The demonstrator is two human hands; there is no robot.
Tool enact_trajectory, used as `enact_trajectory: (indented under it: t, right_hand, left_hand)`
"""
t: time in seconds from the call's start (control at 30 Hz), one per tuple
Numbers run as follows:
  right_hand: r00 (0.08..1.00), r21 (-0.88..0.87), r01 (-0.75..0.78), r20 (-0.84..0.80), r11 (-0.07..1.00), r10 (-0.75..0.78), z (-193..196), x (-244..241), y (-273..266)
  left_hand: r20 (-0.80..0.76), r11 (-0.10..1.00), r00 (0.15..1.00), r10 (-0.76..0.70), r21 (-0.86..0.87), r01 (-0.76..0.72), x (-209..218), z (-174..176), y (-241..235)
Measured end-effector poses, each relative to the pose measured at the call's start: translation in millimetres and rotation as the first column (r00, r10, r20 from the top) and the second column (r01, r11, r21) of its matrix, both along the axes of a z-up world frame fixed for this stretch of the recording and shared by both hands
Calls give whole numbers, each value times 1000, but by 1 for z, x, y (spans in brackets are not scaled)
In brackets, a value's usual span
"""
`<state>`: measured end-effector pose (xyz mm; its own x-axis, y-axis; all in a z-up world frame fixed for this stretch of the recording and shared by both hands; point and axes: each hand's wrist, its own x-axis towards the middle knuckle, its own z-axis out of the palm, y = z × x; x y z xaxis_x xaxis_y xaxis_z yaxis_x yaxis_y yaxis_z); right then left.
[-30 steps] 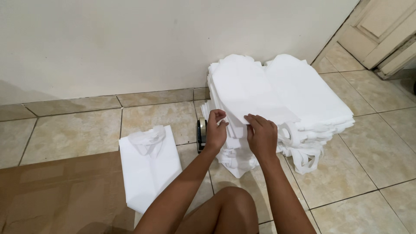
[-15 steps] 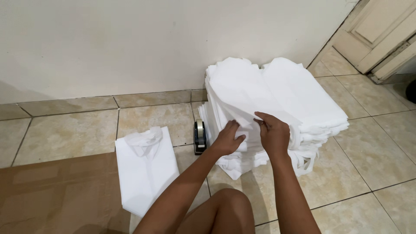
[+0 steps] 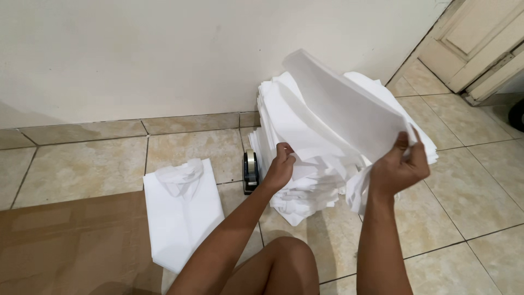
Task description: The person sits on the floor and repeatedly folds white plastic shopping bags. They pick up a bag from a large pile, fold it into a smaller square shape, and place it onto a separate, growing stack. A tape dispenser is visible nearby but is not used.
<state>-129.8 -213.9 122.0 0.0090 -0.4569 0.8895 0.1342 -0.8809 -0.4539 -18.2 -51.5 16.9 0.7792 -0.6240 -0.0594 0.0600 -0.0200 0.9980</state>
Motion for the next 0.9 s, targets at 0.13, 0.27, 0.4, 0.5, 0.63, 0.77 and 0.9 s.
enact_trajectory:
  t: [0.13, 0.27, 0.4, 0.5, 0.63, 0.77, 0.9]
  right_hand:
    - [985, -45, 70, 161, 997, -62, 33, -19, 8]
    - [974, -180, 111, 215, 977, -71, 59, -42, 12]
    - [985, -375, 22, 168, 927, 45, 91, -59, 42]
    - [987, -472, -64, 99, 879, 125, 91, -61, 66]
    - [939, -533, -342, -204, 773, 275, 90, -61, 116]
    - [809, -434, -577, -418, 692, 413, 68, -47, 164]
    - [674, -344, -714, -575, 610, 464, 47, -25, 202]
  left_hand:
    - [-47, 977, 978, 202, -53, -205, 5, -10, -8]
    - [70, 829, 841, 537, -228, -510, -2, 15, 5]
    - [207, 449, 435, 876, -678, -581, -20, 68, 43]
    - [274, 354, 233, 933, -812, -464, -47, 102, 86]
    - [780, 811, 308, 545, -397, -430, -96, 144, 161]
    - [875, 927, 360, 324, -218, -305, -113, 142, 196]
    - [810, 959, 552, 198, -44, -279, -92, 104, 221]
